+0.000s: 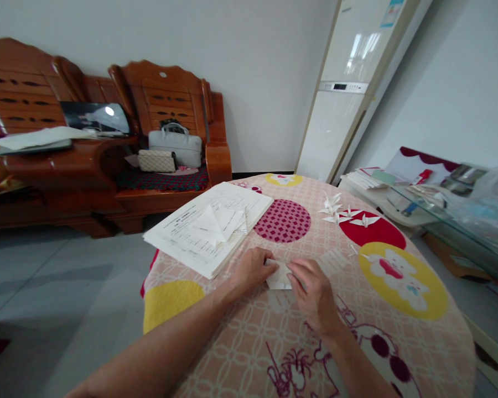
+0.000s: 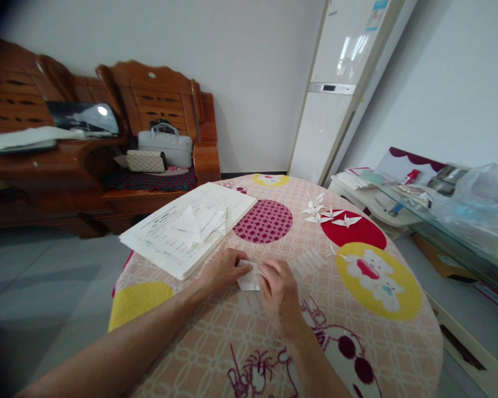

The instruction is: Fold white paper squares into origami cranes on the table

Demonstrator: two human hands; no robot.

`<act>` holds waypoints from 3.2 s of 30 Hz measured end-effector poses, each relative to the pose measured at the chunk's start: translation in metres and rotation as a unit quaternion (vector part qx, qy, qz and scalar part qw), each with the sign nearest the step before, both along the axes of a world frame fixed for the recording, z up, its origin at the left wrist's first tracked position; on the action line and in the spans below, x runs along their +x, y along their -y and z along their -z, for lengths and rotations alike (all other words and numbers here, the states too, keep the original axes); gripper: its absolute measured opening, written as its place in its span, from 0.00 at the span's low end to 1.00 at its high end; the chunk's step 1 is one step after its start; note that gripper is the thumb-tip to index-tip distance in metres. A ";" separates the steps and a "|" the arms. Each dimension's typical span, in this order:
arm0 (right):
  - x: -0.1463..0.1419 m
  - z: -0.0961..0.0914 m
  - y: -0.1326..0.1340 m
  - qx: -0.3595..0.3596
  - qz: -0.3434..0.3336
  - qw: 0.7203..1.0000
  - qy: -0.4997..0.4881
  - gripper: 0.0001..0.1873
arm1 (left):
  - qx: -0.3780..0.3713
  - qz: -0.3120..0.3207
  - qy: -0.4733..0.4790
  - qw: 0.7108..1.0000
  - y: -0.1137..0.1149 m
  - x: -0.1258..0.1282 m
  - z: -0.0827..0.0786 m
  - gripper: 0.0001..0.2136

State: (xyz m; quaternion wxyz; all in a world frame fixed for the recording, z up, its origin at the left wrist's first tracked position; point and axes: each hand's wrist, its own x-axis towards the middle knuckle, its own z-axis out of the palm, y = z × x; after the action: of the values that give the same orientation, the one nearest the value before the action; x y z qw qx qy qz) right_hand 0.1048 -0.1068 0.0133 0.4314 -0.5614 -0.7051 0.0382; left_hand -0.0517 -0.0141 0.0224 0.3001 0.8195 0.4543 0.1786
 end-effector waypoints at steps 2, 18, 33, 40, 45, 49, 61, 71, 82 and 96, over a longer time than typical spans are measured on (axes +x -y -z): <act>-0.008 -0.003 0.004 0.014 -0.033 0.998 0.054 0.10 | -0.002 0.002 -0.001 1.000 -0.001 0.000 0.000 0.10; -0.021 0.002 0.007 -0.164 0.028 0.977 0.132 0.08 | -0.031 0.080 0.033 0.996 -0.008 -0.008 -0.005 0.14; -0.007 -0.001 0.015 -0.203 0.057 0.966 0.152 0.08 | 0.015 0.038 0.005 0.999 -0.005 -0.004 0.000 0.10; -0.002 -0.001 0.013 -0.261 0.145 0.951 0.078 0.09 | 0.013 0.065 -0.017 0.998 -0.004 -0.005 -0.004 0.14; -0.001 -0.007 0.014 -0.268 0.162 0.945 0.096 0.15 | -0.006 0.083 -0.031 0.996 -0.004 -0.007 -0.004 0.15; 0.000 -0.007 0.013 -0.274 0.097 0.956 0.038 0.17 | -0.017 0.078 -0.027 0.996 -0.005 -0.008 -0.004 0.12; 0.006 0.002 0.012 -0.151 0.064 0.981 -0.104 0.15 | 0.019 0.132 0.210 0.968 0.006 -0.008 -0.017 0.10; -0.002 -0.002 0.018 0.102 0.061 0.986 0.121 0.11 | 0.157 0.162 0.258 0.939 0.020 -0.008 -0.021 0.08; -0.017 -0.004 0.022 0.176 0.118 0.956 0.203 0.06 | 0.296 0.091 0.253 0.916 0.036 -0.001 -0.011 0.10; -0.015 -0.008 0.023 0.165 0.111 0.965 0.172 0.10 | 0.254 0.103 0.232 0.933 0.034 -0.003 -0.011 0.08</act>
State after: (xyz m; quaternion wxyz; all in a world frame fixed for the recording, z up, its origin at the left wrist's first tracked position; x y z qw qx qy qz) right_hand 0.0897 -0.1300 0.0209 0.3920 -0.5554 -0.6985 -0.2236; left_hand -0.0548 -0.0479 0.0334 0.1959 0.8466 0.2243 0.4412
